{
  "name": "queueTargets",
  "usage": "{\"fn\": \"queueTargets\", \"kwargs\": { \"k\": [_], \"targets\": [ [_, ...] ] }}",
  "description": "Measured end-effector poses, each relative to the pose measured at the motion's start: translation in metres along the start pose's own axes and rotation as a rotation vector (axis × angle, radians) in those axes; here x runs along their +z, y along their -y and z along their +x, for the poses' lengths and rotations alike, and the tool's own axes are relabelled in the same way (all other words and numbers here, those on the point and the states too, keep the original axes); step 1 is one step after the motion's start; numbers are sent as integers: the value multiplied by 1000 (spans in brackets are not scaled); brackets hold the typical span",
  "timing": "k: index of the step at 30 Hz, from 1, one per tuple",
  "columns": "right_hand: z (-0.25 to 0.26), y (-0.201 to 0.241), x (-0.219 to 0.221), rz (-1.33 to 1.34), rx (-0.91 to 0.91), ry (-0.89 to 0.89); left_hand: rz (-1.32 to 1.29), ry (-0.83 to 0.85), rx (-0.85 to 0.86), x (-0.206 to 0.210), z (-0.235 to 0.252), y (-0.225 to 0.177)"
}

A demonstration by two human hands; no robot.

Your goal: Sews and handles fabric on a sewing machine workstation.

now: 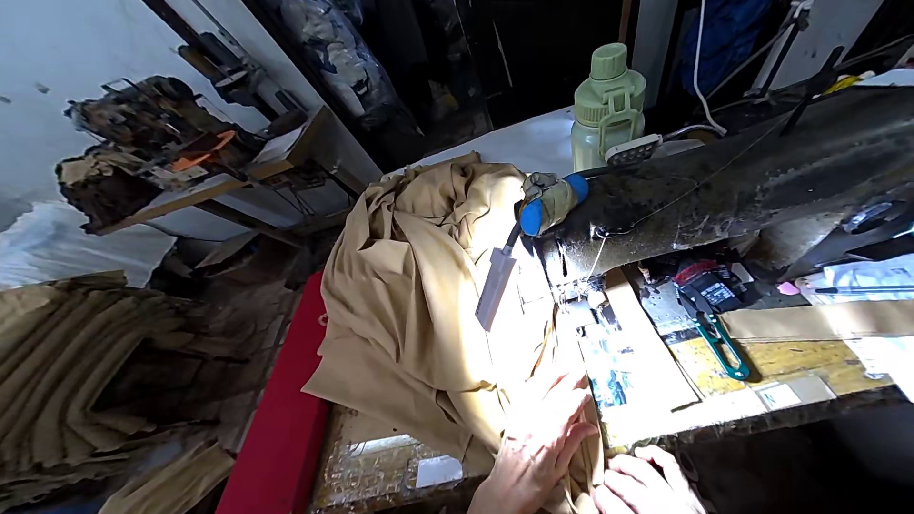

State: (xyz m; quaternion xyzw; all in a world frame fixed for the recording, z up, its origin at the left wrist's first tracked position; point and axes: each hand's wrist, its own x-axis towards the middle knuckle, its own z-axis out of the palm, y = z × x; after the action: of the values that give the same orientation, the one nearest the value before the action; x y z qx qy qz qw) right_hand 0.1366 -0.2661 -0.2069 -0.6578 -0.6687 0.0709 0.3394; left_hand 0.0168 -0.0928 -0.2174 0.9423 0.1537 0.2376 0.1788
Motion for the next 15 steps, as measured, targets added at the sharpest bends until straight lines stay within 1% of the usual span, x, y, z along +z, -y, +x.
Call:
{"fn": "queueTargets", "kwargs": {
  "k": [5, 9, 13, 15],
  "targets": [
    [4, 2, 0, 13, -12, 14, 34, 29, 2, 1, 2, -1],
    [6, 1, 1, 25, -17, 68, 91, 47, -3, -1, 8, -5],
    [9, 2, -2, 15, -4, 112, 111, 23, -30, 7, 10, -2],
    [9, 3, -1, 5, 11, 113, 104, 37, -65, 10, 13, 0]
  ]
}}
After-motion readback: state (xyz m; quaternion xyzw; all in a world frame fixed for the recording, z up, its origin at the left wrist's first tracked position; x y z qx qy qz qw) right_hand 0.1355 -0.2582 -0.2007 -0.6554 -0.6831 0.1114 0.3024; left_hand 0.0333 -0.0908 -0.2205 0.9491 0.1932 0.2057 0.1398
